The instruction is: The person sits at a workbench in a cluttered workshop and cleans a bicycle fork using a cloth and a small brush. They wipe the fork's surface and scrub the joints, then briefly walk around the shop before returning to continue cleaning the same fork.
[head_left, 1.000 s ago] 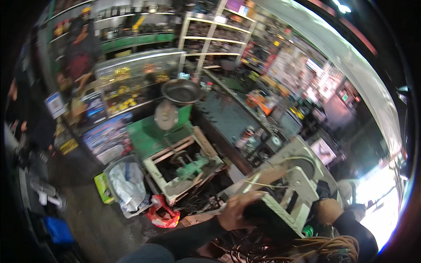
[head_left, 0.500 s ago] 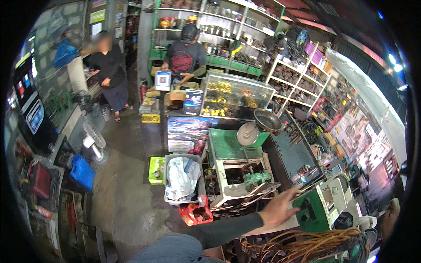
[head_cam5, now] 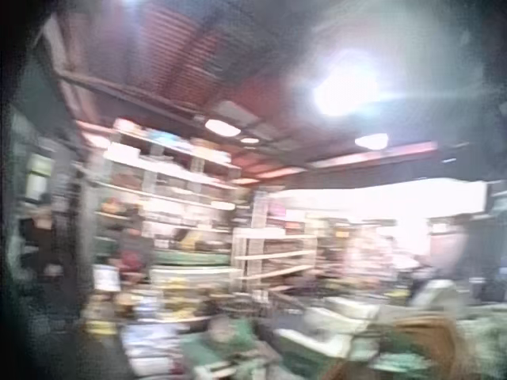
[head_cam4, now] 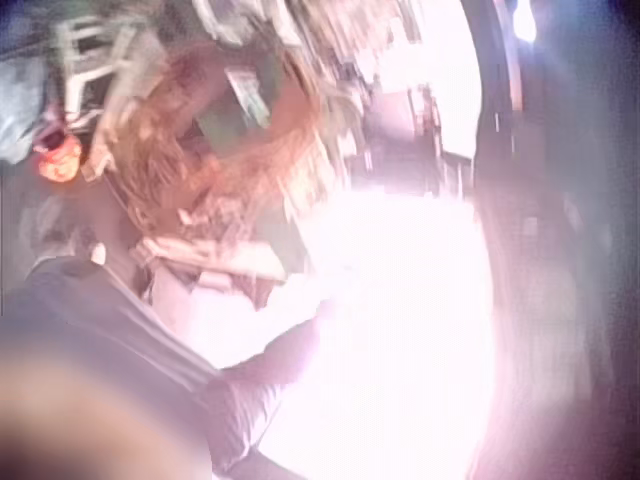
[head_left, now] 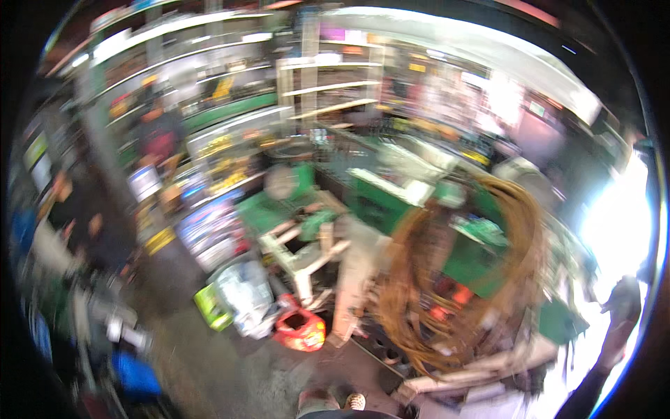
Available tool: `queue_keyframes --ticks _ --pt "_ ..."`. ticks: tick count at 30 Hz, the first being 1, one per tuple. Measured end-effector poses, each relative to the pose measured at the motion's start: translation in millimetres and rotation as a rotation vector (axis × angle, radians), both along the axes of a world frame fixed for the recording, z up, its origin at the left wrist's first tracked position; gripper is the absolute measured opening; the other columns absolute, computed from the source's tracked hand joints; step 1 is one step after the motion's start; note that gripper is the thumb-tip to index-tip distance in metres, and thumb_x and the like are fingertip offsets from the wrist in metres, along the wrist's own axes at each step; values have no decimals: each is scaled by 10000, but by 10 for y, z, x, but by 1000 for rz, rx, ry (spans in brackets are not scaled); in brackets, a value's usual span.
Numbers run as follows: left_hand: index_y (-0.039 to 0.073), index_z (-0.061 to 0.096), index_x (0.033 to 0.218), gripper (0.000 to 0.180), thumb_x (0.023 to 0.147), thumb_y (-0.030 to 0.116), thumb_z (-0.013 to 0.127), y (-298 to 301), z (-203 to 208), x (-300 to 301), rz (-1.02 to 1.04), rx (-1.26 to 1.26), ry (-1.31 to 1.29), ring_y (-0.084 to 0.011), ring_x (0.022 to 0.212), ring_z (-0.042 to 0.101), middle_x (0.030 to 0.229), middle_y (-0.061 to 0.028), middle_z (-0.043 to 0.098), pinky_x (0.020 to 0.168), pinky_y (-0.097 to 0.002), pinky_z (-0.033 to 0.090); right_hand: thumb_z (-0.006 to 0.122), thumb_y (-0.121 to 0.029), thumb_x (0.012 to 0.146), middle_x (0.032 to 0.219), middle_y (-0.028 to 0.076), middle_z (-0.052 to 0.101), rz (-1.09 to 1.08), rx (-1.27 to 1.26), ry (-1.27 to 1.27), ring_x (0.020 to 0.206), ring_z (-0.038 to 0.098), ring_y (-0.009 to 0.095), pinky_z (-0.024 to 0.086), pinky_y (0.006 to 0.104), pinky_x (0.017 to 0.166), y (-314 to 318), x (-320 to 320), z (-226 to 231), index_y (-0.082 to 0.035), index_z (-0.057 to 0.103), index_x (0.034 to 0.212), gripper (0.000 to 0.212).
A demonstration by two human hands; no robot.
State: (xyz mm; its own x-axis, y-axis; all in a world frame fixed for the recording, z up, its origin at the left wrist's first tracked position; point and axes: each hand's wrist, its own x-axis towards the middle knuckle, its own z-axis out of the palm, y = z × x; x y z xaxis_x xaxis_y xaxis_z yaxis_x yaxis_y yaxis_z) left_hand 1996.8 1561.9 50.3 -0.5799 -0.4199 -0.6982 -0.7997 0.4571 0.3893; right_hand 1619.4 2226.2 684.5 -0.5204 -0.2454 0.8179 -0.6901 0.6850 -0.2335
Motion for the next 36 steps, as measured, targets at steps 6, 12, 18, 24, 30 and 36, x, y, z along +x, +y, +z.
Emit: queue_keyframes --ticks 6,12,18,24,30,36 --pt "37 556 1649 672 1033 218 756 159 305 -1041 -334 190 158 -349 1325 704 1442 -237 724 1172 -465 568 791 -448 1034 1679 255 552 750 -883 -1131 1516 584 382 447 532 1294 -699 1122 -1926 -19 679 1536 670" --pt "24 553 1639 587 1084 145 703 1146 819 -1977 -828 576 287 -314 1292 710 1422 -218 719 1161 -450 584 660 -267 1105 1811 186 462 709 -1115 -1272 1655 451 248 346 410 1363 -1294 2258 -2931 45 370 1779 797" --pt "39 593 1514 425 1098 20 678 3249 2114 -2558 -1020 1120 463 -172 1112 684 1286 -116 709 954 -315 563 620 -251 1043 1805 154 485 622 -1005 -1194 1521 530 191 419 356 1256 -1106 2546 -2826 13 536 1688 702" --pt "35 738 1140 105 1137 33 633 5028 1978 -2400 -1064 1213 487 -114 769 669 905 -8 718 665 -249 521 682 -472 1106 1834 159 430 770 -1158 -851 1696 380 296 252 456 1390 141 2861 -3299 -22 601 1647 707" --pt "49 584 1493 409 1129 129 752 6926 2267 -1832 -827 1554 104 -81 752 632 1048 -13 714 649 -236 516 756 -580 1096 1891 130 340 483 -1370 -844 1623 424 244 326 415 1329 1627 3527 -3169 -67 766 1433 613" --pt "39 701 1187 236 1123 263 744 8746 2691 -1500 -1422 1374 291 -88 839 660 971 -11 690 726 -291 576 769 -265 1030 1693 122 507 388 -1416 -689 1346 571 172 460 333 1076 2990 4108 -3371 -27 711 1038 245"
